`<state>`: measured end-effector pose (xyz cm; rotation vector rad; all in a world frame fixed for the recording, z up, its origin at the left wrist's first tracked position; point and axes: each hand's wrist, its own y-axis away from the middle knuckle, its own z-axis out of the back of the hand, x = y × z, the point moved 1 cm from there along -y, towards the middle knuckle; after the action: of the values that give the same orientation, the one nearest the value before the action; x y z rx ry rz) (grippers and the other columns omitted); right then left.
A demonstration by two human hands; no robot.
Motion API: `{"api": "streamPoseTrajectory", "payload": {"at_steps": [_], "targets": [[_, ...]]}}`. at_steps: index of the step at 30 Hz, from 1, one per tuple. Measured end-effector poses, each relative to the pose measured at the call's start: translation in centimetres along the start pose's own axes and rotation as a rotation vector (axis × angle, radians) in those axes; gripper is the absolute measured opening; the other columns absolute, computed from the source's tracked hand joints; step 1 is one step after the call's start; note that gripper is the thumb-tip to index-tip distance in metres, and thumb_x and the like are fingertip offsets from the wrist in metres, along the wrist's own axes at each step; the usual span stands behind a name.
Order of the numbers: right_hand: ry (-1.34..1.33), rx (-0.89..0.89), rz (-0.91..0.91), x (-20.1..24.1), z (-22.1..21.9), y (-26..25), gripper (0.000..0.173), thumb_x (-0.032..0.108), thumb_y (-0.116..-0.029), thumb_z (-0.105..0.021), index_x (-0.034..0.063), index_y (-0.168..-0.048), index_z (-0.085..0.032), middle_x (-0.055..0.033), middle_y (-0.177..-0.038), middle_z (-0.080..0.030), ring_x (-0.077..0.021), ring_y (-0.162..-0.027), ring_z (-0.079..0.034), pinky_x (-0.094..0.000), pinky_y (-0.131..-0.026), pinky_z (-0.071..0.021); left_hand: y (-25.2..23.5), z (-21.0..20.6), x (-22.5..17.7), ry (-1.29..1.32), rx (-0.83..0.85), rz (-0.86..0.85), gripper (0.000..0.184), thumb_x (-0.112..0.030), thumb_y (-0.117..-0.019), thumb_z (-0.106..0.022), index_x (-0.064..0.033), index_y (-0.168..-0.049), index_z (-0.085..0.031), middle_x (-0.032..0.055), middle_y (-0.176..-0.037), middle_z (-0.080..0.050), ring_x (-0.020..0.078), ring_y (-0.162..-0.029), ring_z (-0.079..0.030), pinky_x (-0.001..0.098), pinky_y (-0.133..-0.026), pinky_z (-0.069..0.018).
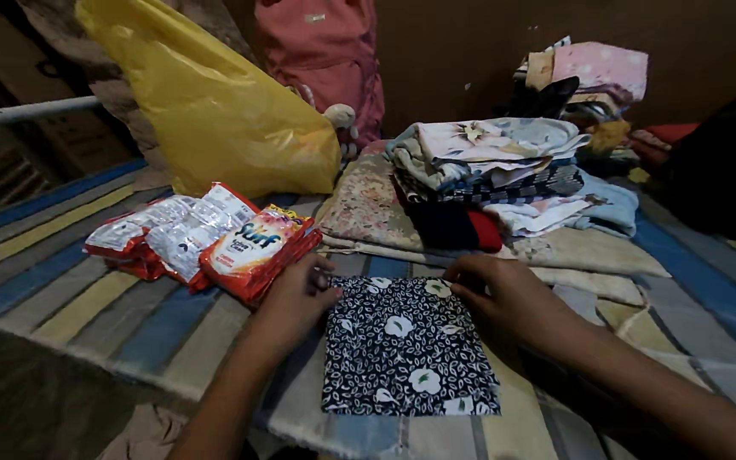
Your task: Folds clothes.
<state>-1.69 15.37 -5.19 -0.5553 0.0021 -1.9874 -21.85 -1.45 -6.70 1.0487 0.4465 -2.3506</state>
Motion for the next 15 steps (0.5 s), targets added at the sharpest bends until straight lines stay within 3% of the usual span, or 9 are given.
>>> {"api": "streamPoseTrajectory", "payload": {"at_steps": [2,3,7,9,10,12,15], "targets": [[0.026,0.009,-0.032,0.1,-0.5,-0.3,0.015,0.002,-0.0974,-0.064,-0.0017,-0.111,-0.070,-0.0197,-0.099,-0.069,-0.0360,-0.090,-0.069,-0.0572,-0.080,-0.0551,0.3,-0.6,-0.7,-0.114,-0.135,-0.031,0.035,-0.008,-0.0978,-0.066,0.0045,-0.130,-0.058,0.0225,-0.109,-0.064,0.0332,-0.090,-0.064,0.0508,-0.080,-0.0530],[0.034,0.004,-0.037,0.0,-0.7,-0.5,0.016,0.002,-0.0976,-0.063,-0.0021,-0.112,-0.070,-0.0207,-0.102,-0.069,-0.0373,-0.092,-0.069,-0.0576,-0.081,-0.0550,0.5,-1.0,-1.2,-0.143,-0.187,-0.079,0.033,-0.009,-0.0994,-0.064,0.0051,-0.129,-0.059,0.0248,-0.114,-0.063,0.0373,-0.097,-0.064,0.0544,-0.084,-0.0526],[0.040,-0.054,-0.005,-0.7,-1.5,-0.9,0.014,0.001,-0.0957,-0.065,-0.0032,-0.107,-0.072,-0.0217,-0.102,-0.069,-0.0393,-0.097,-0.068,-0.0573,-0.084,-0.0546,1.5,-4.1,-2.7,-0.187,-0.276,-0.365,0.024,-0.015,-0.1016,-0.057,0.0036,-0.111,-0.069,0.0202,-0.106,-0.067,0.0338,-0.094,-0.067,0.0499,-0.080,-0.0555],[0.065,-0.103,0.017,-0.6,-1.5,-0.4,0.012,0.002,-0.0950,-0.067,-0.0029,-0.104,-0.073,-0.0220,-0.102,-0.068,-0.0409,-0.099,-0.067,-0.0571,-0.084,-0.0538,2.0,-5.7,-3.3,-0.208,-0.187,-0.397,0.033,-0.024,-0.1030,-0.055,0.0040,-0.115,-0.069,0.0217,-0.115,-0.067,0.0376,-0.106,-0.066,0.0529,-0.089,-0.0542],[0.079,-0.150,0.045,-0.4,-1.4,-0.2,0.012,0.001,-0.0946,-0.066,-0.0026,-0.103,-0.073,-0.0213,-0.101,-0.068,-0.0408,-0.099,-0.066,-0.0571,-0.083,-0.0539,2.2,-6.2,-3.7,-0.224,-0.096,-0.361,0.043,-0.031,-0.1042,-0.054,0.0052,-0.125,-0.066,0.0246,-0.124,-0.064,0.0414,-0.117,-0.062,0.0560,-0.096,-0.0504],[0.088,-0.254,0.141,0.5,-1.0,0.1,0.019,0.001,-0.0949,-0.062,-0.0019,-0.111,-0.071,-0.0194,-0.109,-0.069,-0.0395,-0.104,-0.066,-0.0572,-0.085,-0.0536,2.4,-6.5,-4.1,-0.289,0.111,-0.258,0.066,-0.044,-0.1042,-0.050,0.0053,-0.147,-0.048,0.0288,-0.149,-0.047,0.0468,-0.142,-0.041,0.0604,-0.114,-0.0328],[0.090,-0.251,0.289,1.8,-2.0,0.0,0.044,0.022,-0.1031,-0.047,0.0007,-0.139,-0.059,-0.0164,-0.139,-0.061,-0.0348,-0.130,-0.058,-0.0572,-0.102,-0.0476,2.0,-6.1,-3.9,-0.439,0.274,-0.203,0.081,-0.056,-0.1018,-0.047,0.0020,-0.156,-0.034,0.0259,-0.163,-0.028,0.0429,-0.154,-0.018,0.0602,-0.123,-0.0115]]}}
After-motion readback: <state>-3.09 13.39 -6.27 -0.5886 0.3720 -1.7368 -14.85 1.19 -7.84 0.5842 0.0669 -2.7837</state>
